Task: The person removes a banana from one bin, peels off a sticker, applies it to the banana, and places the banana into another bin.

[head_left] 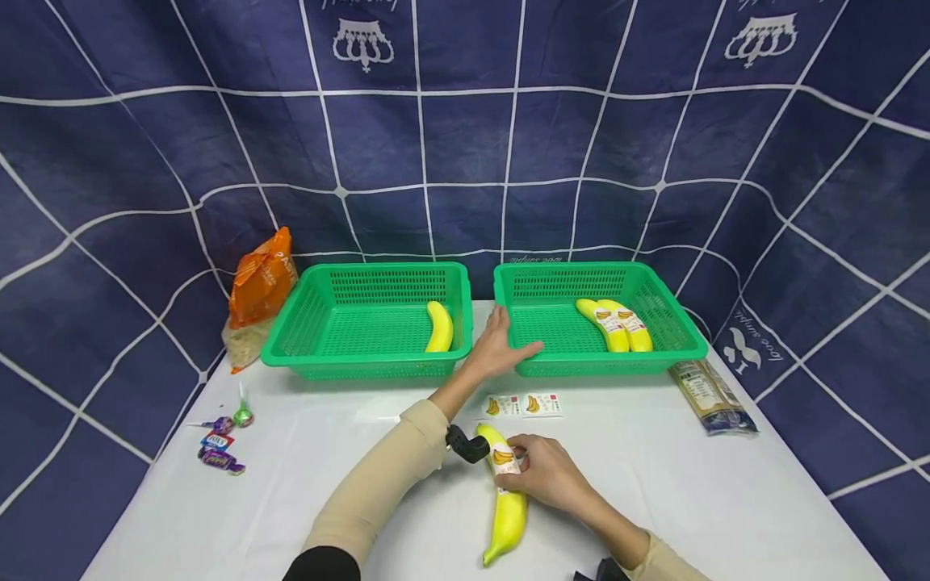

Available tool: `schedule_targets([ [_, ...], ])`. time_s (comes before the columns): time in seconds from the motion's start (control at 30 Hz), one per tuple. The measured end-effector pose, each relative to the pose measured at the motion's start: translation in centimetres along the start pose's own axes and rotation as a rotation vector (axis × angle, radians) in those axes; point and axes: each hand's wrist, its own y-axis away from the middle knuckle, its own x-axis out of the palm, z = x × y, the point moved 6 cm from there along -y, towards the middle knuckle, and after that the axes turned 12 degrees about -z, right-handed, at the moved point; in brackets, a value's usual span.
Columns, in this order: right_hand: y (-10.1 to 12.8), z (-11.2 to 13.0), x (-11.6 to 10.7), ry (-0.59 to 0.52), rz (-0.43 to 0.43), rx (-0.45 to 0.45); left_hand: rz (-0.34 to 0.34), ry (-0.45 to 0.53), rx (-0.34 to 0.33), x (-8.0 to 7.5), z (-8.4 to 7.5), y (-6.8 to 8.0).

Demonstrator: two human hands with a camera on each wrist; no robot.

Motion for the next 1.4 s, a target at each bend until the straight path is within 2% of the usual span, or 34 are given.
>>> schedule_targets([
  [0.13,0.2,0.2,0.1,0.002,-0.001,-0.015,0.003,0.015,-0.003,0.4,0.5,-0.4],
  [0.5,0.6,0.3,0.3,0.011,0.002,-0.023,0.025,0.071,0.003,1.2,1.1,-0.1],
  [1.1,0.4,0.4,0.0,0.011,-0.017,-0.017,0.044,0.144,-0.015,1.7,0.9,-0.4],
  [1.4,0.3,-0.5,-0.9,0.028,-0.015,0.052,0.044,0.158,-0.027,1.6,0.9,-0.4],
])
